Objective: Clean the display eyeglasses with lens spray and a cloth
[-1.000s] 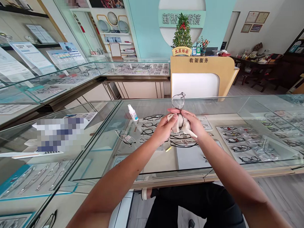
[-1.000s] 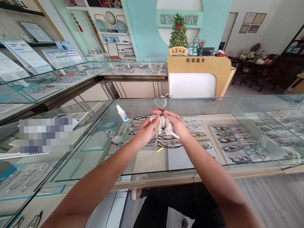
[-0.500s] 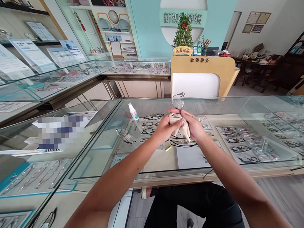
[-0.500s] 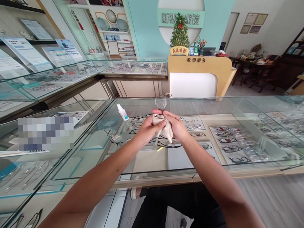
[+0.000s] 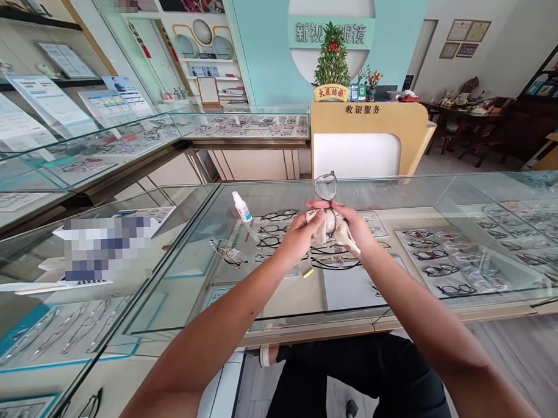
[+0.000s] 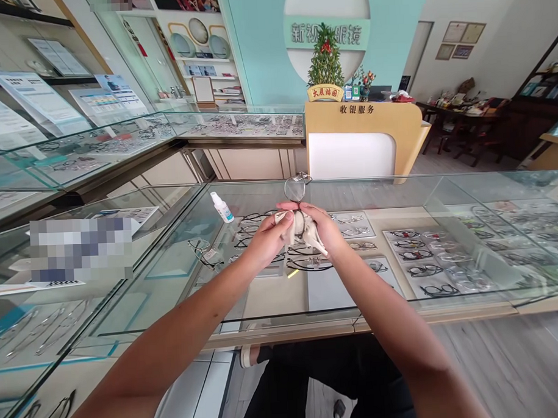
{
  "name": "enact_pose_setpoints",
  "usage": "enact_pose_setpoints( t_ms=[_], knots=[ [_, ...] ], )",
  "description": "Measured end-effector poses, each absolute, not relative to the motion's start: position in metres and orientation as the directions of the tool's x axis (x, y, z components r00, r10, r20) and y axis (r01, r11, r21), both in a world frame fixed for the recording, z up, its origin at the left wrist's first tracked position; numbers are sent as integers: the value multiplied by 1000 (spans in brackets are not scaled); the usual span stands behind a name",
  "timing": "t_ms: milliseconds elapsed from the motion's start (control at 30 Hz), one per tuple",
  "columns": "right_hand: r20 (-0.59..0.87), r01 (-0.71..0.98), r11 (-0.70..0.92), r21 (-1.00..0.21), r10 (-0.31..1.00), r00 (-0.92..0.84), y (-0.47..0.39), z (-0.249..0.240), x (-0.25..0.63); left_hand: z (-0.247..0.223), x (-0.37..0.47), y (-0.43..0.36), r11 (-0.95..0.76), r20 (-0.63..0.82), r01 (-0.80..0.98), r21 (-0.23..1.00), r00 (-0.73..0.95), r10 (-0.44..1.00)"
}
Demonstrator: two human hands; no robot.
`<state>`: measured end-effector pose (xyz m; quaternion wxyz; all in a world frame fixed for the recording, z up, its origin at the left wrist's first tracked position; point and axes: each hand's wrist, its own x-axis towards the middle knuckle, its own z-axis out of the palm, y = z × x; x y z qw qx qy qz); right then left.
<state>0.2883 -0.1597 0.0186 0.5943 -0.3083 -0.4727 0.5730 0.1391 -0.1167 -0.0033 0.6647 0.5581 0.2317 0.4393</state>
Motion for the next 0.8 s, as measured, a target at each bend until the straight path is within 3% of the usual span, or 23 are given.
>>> enact_pose_setpoints(
  t_ms=[133, 367, 567, 800],
  knots=[
    [184, -432, 113, -895, 975, -126, -158, 19, 291, 2, 135, -117, 54, 155, -326, 944, 581, 799],
    [221, -400, 161, -902, 969, -109, -158, 18, 293, 6, 129, -117, -153, 273, -243, 958, 597, 754],
    [206, -456, 127, -881, 970, -128, -163, 21, 291, 8, 133, -124, -178, 272, -214, 960, 579, 769],
    [291, -425, 202, -882, 944, -154, -162, 18, 289, 7, 136, -127, -225, 334, -267, 937, 502, 798]
  ],
)
